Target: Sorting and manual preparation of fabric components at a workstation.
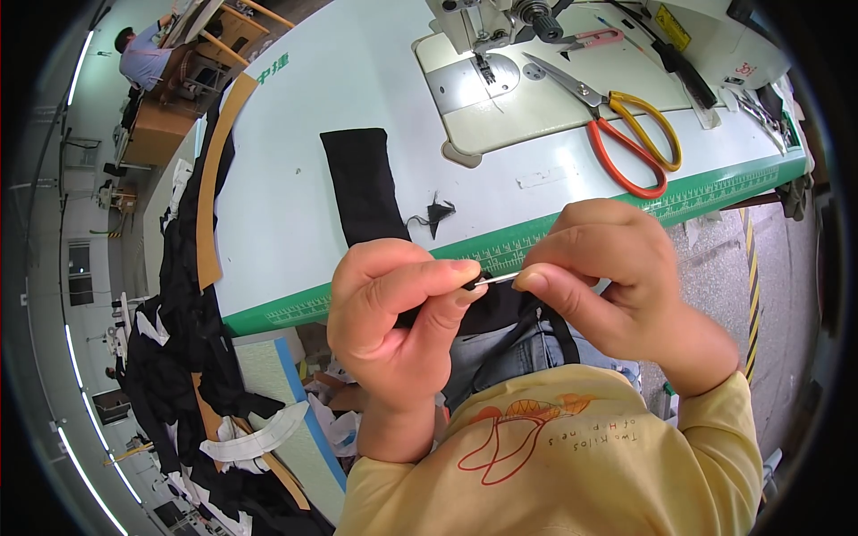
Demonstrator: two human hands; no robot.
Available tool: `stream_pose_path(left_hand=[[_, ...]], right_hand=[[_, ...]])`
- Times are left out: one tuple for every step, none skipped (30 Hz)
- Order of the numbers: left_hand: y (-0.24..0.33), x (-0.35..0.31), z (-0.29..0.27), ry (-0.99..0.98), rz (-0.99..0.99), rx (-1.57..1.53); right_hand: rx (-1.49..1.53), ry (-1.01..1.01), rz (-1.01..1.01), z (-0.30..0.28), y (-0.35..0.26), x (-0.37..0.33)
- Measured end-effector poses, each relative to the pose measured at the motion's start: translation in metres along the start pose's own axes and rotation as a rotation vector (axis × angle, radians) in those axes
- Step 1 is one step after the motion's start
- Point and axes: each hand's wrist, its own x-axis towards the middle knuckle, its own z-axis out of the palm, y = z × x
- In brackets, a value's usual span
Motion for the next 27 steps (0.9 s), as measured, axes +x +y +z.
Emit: stream_pose_path(left_hand=[[0.000,0.001,0.000,0.000,0.000,0.001],[0.001,0.003,0.001,0.003,0.004,-0.023],[0.001,0.004,0.001,0.006,0.008,-0.047],[0.001,0.005,0.001,0.006,0.009,-0.046],[0.001,0.005,0.001,-0.008,-0.012,-0.081],[0.001,0.005,0.001,-0.023,-0.033,-0.115],[0.002,0.006,0.002,-0.024,-0.032,-0.116],[0.003,0.006,0.003,-0.026,-0.064,-0.147],[0.004,0.006,0.003,-0.029,-0.096,-0.179],[0.006,0.006,0.003,-0.028,-0.096,-0.178],[0.007,0.006,0.002,-0.017,-0.121,-0.149],[0.009,0.006,0.001,-0.006,-0.146,-0.120],[0.010,0.006,0.000,-0.006,-0.146,-0.120],[0.011,0.006,-0.002,-0.011,-0.159,-0.102],[0.011,0.007,-0.003,-0.015,-0.172,-0.084],[0.011,0.007,-0.004,-0.014,-0.172,-0.084],[0.012,0.007,-0.005,-0.018,-0.159,-0.062],[0.012,0.007,-0.005,-0.022,-0.145,-0.039],[0.012,0.007,-0.004,-0.023,-0.145,-0.041],[0.013,0.007,-0.004,-0.024,-0.142,-0.040],[0.013,0.007,-0.003,-0.025,-0.138,-0.039],[0.013,0.008,-0.003,-0.026,-0.138,-0.040],[0.013,0.008,-0.003,-0.033,-0.141,-0.043],[0.014,0.008,-0.003,-0.040,-0.144,-0.045],[0.013,0.008,-0.003,-0.040,-0.143,-0.045],[0.013,0.008,-0.003,-0.050,-0.145,-0.076],[0.012,0.009,-0.003,-0.059,-0.147,-0.107]], right_hand=[[0.001,0.000,0.000,0.001,0.001,0.000],[0.077,-0.017,0.022,0.002,0.003,-0.001],[0.154,-0.034,0.045,0.003,0.004,-0.001],[0.154,-0.033,0.044,0.003,0.005,-0.002],[0.231,-0.057,0.063,0.003,0.007,-0.002],[0.307,-0.080,0.083,0.004,0.008,-0.003],[0.306,-0.079,0.082,0.006,0.010,-0.004],[0.436,-0.085,0.132,0.009,0.011,-0.005],[0.566,-0.091,0.182,0.010,0.012,-0.006],[0.566,-0.092,0.181,0.009,0.012,-0.006],[0.409,-0.065,0.123,0.007,0.011,-0.005],[0.252,-0.039,0.066,0.004,0.011,-0.003],[0.252,-0.039,0.066,0.002,0.009,-0.001],[0.056,-0.002,-0.026,0.000,0.007,0.001],[-0.140,0.035,-0.118,-0.003,0.005,0.003],[-0.140,0.034,-0.118,-0.007,0.002,0.005],[-0.225,-0.008,-0.159,-0.012,0.000,0.006],[-0.310,-0.050,-0.201,-0.013,-0.002,0.006],[-0.311,-0.050,-0.200,-0.013,-0.002,0.005],[-0.292,-0.043,-0.183,-0.013,-0.003,0.004],[-0.272,-0.035,-0.166,-0.012,-0.003,0.003],[-0.273,-0.035,-0.166,-0.009,-0.002,0.002],[-0.175,-0.009,-0.115,-0.006,0.000,0.001],[-0.076,0.017,-0.065,-0.003,0.002,0.000],[-0.076,0.017,-0.066,-0.002,0.003,-0.001],[0.071,-0.030,0.012,-0.001,0.003,-0.002],[0.217,-0.078,0.090,0.001,0.004,-0.003]])
